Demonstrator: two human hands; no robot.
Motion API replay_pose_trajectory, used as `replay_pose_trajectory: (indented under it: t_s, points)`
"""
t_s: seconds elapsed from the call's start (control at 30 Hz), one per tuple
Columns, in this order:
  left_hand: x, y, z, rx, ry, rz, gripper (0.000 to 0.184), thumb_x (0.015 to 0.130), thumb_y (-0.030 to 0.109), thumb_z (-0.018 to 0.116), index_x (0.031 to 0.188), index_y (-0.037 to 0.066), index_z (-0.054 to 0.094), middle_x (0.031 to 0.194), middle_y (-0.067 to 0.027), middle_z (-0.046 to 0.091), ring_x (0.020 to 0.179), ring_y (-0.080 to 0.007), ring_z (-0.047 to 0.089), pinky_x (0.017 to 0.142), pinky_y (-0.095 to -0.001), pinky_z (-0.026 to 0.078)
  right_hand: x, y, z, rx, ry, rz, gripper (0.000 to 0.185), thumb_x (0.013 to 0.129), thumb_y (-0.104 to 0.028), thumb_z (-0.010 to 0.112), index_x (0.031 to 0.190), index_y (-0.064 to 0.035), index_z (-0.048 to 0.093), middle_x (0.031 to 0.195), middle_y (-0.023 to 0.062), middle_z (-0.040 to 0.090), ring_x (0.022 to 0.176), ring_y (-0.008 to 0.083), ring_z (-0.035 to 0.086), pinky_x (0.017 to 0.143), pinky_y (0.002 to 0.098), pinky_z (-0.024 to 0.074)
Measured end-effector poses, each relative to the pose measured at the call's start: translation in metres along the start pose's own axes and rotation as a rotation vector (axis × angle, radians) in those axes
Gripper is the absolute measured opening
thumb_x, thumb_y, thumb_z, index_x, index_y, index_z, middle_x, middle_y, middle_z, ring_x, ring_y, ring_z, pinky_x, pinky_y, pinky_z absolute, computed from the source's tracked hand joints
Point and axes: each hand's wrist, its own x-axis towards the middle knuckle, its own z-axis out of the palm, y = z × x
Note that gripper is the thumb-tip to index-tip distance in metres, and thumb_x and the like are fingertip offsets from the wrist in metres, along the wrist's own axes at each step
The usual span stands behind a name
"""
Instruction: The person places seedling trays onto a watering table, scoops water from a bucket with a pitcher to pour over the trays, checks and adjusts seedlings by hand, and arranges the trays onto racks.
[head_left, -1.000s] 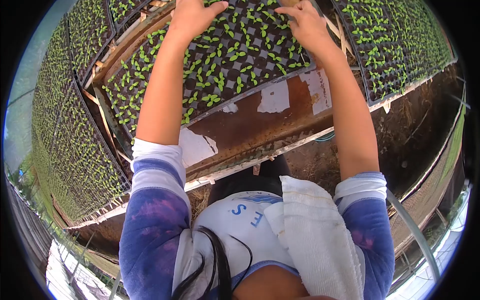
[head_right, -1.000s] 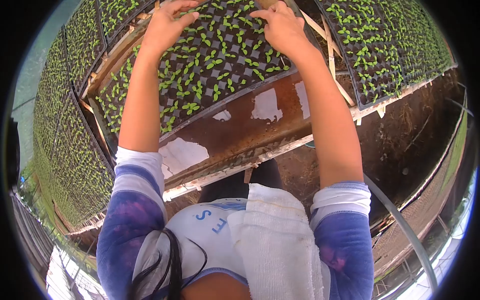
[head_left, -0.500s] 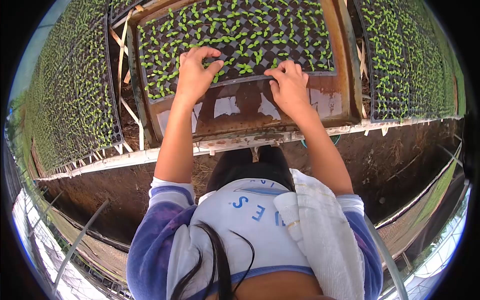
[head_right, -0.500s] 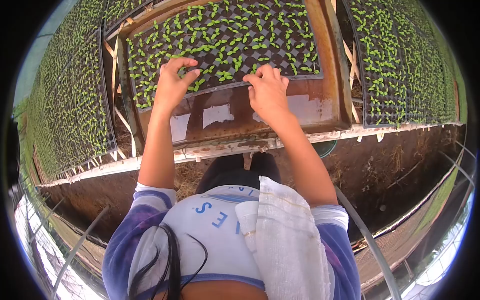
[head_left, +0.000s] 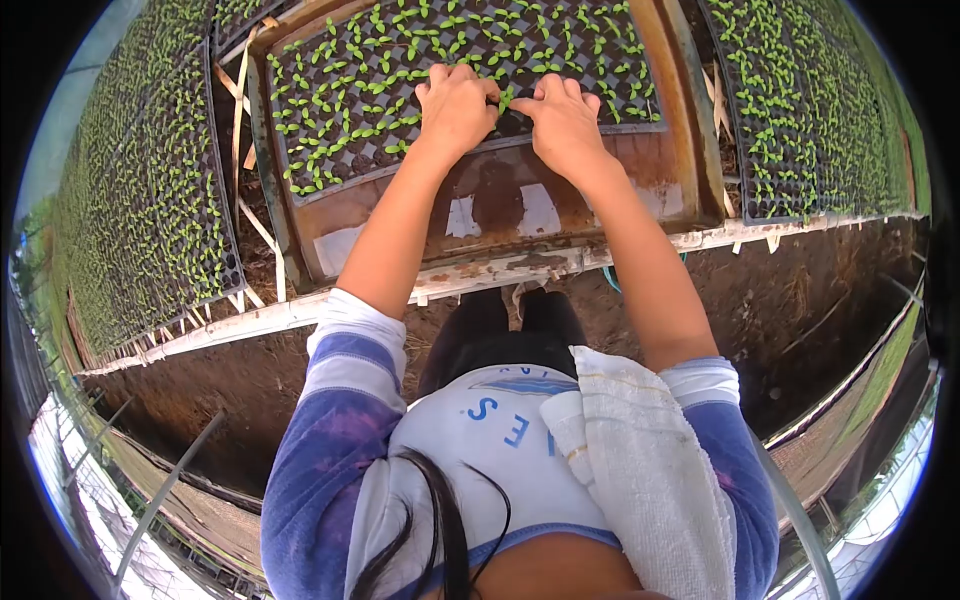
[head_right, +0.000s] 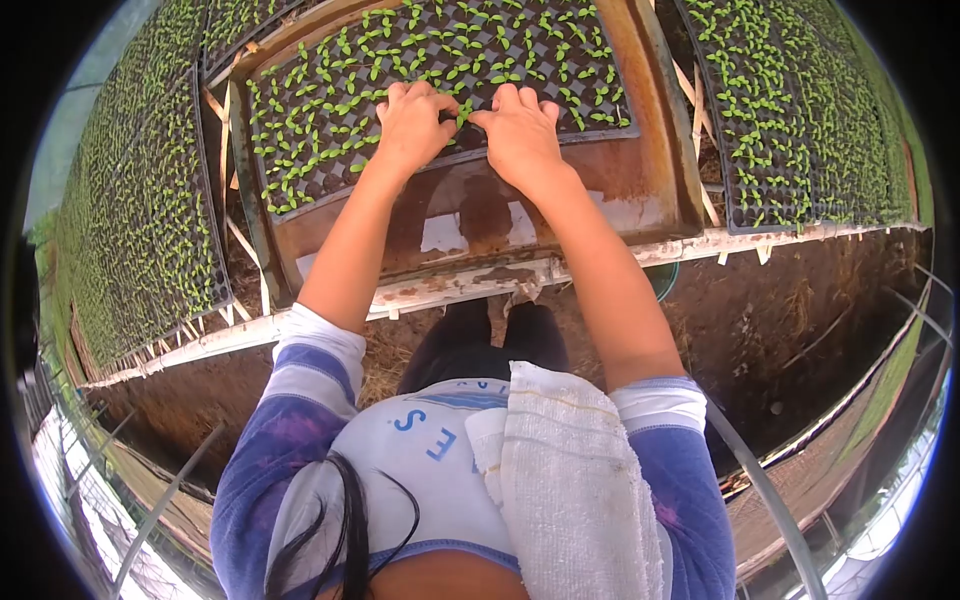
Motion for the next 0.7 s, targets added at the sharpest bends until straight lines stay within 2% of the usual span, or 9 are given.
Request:
replay_pose_trajectory:
  t_s: [0.13,0.2,0.57,0.67,0.7]
  points:
    - [0.004,0.0,0.003,0.003,-0.016,-0.011,0.022,0.077,0.021,0.078,0.099,0.021,0.079,0.111,-0.0045,0.065,0.119,-0.0357,0.049,0.093,-0.0585,0.041,0.002,-0.001,-0.001,0.016,-0.055,-0.004,0.034,0.087,-0.006,0.06,0.112,-0.0209,0.078,0.111,0.0051,0.055,0.11,0.0246,0.049,0.092,0.0423,0.0348]
    - [0.006,-0.001,0.006,-0.02,0.054,-0.019,0.013,0.077,0.019,0.076,0.089,0.022,0.078,0.106,-0.0042,0.066,0.118,-0.0339,0.05,0.092,-0.055,0.039,0.003,-0.001,-0.001,0.022,-0.063,0.002,0.034,0.087,-0.007,0.06,0.113,-0.0211,0.077,0.111,0.0051,0.055,0.11,0.0246,0.049,0.093,0.0424,0.0349]
    - [0.009,-0.009,0.008,-0.06,0.062,-0.034,0.014,0.081,0.018,0.074,0.094,0.02,0.078,0.109,-0.004,0.066,0.119,-0.0349,0.05,0.093,-0.0581,0.041,0.006,0.001,0.002,0.021,-0.054,-0.01,0.036,0.089,-0.006,0.059,0.116,-0.0211,0.077,0.112,0.0051,0.055,0.112,0.0244,0.049,0.094,0.0417,0.0348]
    - [0.009,-0.011,0.007,-0.105,0.04,-0.054,0.013,0.082,0.019,0.074,0.094,0.019,0.077,0.109,-0.0041,0.066,0.119,-0.0357,0.05,0.094,-0.0579,0.04,0.006,0.001,0.001,0.021,-0.072,-0.002,0.036,0.088,-0.006,0.059,0.116,-0.0212,0.076,0.112,0.005,0.056,0.113,0.0242,0.049,0.094,0.0417,0.0349]
    - [0.009,-0.012,0.007,-0.1,0.062,-0.048,0.013,0.083,0.023,0.075,0.095,0.019,0.077,0.106,-0.003,0.066,0.115,-0.0345,0.05,0.093,-0.0548,0.041,0.006,0.001,0.0,0.022,-0.074,-0.002,0.036,0.088,-0.006,0.059,0.116,-0.0212,0.076,0.112,0.005,0.056,0.113,0.0242,0.049,0.094,0.0417,0.0349]
